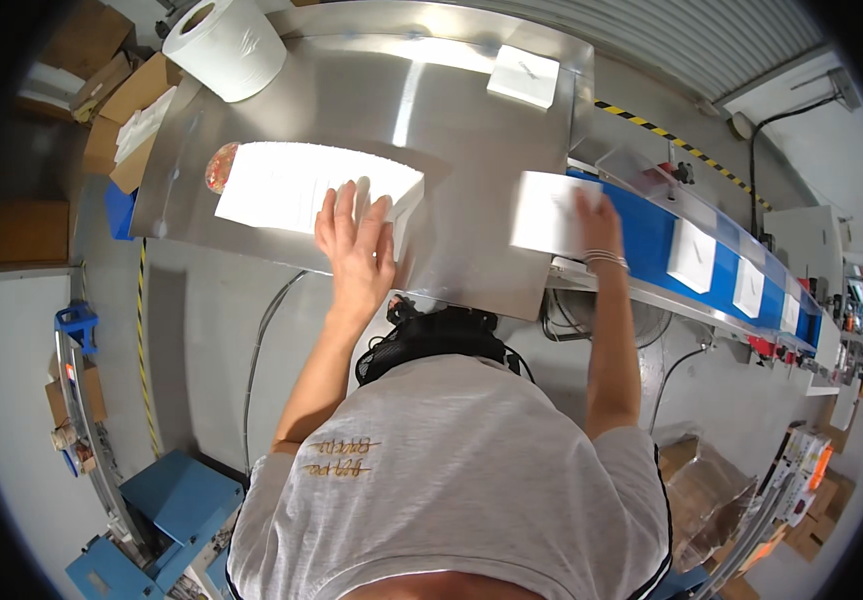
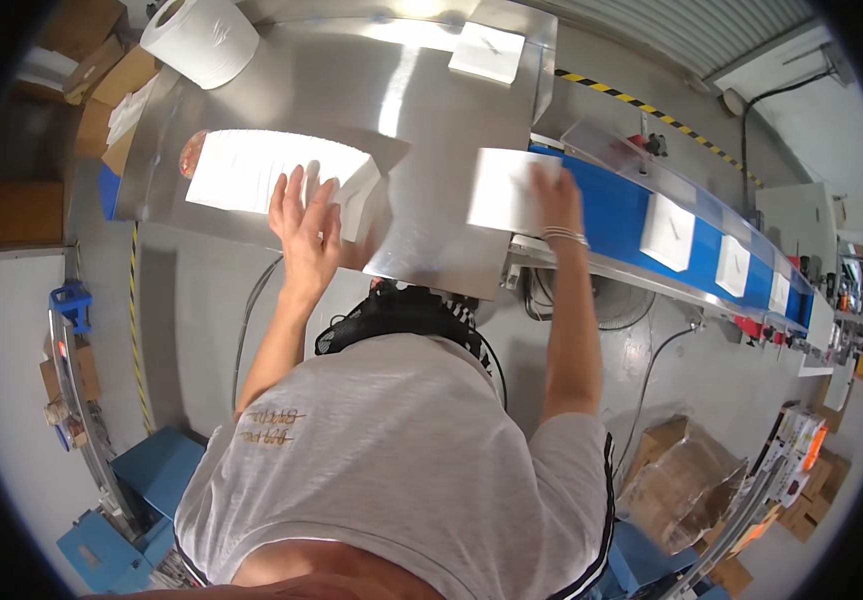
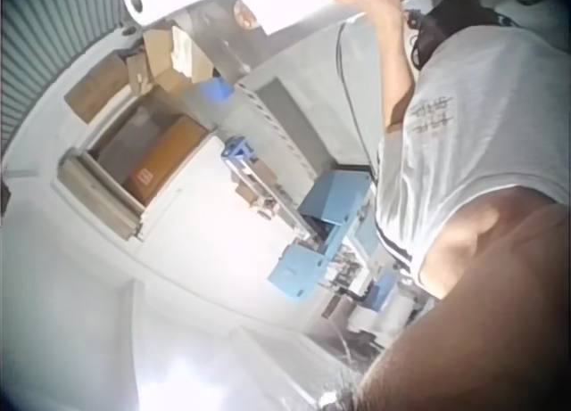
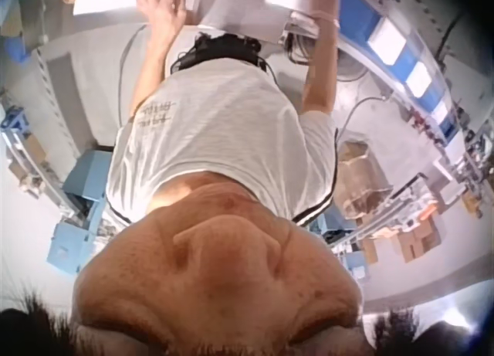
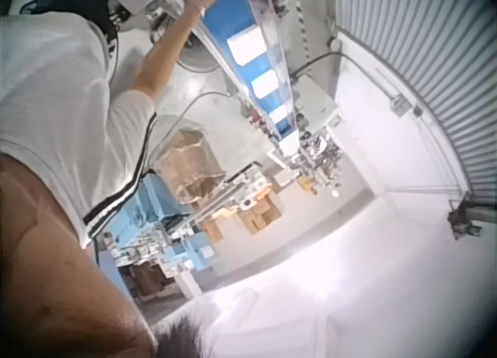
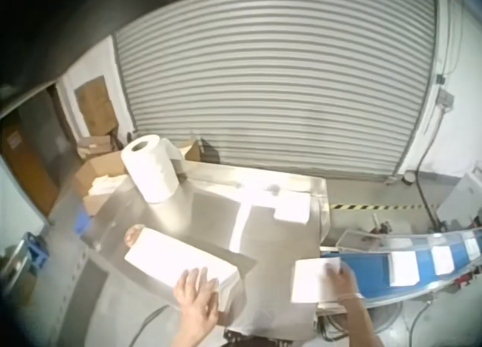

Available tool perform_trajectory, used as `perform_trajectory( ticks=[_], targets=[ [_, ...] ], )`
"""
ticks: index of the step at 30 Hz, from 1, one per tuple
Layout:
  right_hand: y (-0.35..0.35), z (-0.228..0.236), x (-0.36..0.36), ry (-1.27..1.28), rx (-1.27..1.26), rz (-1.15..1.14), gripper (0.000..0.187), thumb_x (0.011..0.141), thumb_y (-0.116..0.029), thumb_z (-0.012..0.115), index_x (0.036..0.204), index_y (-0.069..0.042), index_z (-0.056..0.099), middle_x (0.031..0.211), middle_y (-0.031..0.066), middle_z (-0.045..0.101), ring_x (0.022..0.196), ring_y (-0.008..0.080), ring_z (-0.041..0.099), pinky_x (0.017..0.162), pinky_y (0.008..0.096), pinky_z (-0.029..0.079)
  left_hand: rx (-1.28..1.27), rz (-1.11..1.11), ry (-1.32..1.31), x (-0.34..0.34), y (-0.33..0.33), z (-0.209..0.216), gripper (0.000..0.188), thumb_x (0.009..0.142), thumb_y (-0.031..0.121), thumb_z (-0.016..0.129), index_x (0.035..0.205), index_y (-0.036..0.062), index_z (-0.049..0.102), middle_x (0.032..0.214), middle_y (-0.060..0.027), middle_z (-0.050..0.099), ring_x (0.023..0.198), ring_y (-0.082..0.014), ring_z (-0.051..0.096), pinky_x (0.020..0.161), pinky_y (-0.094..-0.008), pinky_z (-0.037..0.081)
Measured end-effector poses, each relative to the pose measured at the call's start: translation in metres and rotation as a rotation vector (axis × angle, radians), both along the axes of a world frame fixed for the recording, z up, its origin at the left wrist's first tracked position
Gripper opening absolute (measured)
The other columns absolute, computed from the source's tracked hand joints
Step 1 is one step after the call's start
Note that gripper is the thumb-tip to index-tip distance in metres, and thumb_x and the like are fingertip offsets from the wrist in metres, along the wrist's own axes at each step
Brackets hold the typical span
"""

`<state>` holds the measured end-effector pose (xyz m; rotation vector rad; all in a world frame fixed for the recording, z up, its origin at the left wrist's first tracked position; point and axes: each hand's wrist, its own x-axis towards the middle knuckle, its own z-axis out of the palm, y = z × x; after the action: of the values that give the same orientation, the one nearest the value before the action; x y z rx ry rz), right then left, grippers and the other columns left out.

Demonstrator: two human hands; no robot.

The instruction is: Manually sorting and placing stacks of paper napkins onto a conveyor belt for packaging.

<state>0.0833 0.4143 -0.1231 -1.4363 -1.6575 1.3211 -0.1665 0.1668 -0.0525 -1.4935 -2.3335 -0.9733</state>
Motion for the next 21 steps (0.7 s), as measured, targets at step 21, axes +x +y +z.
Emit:
perform_trajectory(
  ticks=[21],
  targets=[
    [-0.063, 0.049, -0.133, 0.198, 0.119, 0.793, 0.044, 0.079, -0.022, 0.074, 0.119, -0.014, 0.058, 0.126, 0.0027, 0.053, 0.116, 0.0181, 0.050, 0.096, 0.0337, 0.042, 0.027, -0.131, -0.048, -0.010, -0.004, 0.005, 0.031, 0.076, 0.003, 0.062, 0.105, 0.0120, 0.070, 0.141, -0.0171, 0.038, 0.134, -0.0408, 0.025, 0.107, -0.0510, 0.017]
  ],
)
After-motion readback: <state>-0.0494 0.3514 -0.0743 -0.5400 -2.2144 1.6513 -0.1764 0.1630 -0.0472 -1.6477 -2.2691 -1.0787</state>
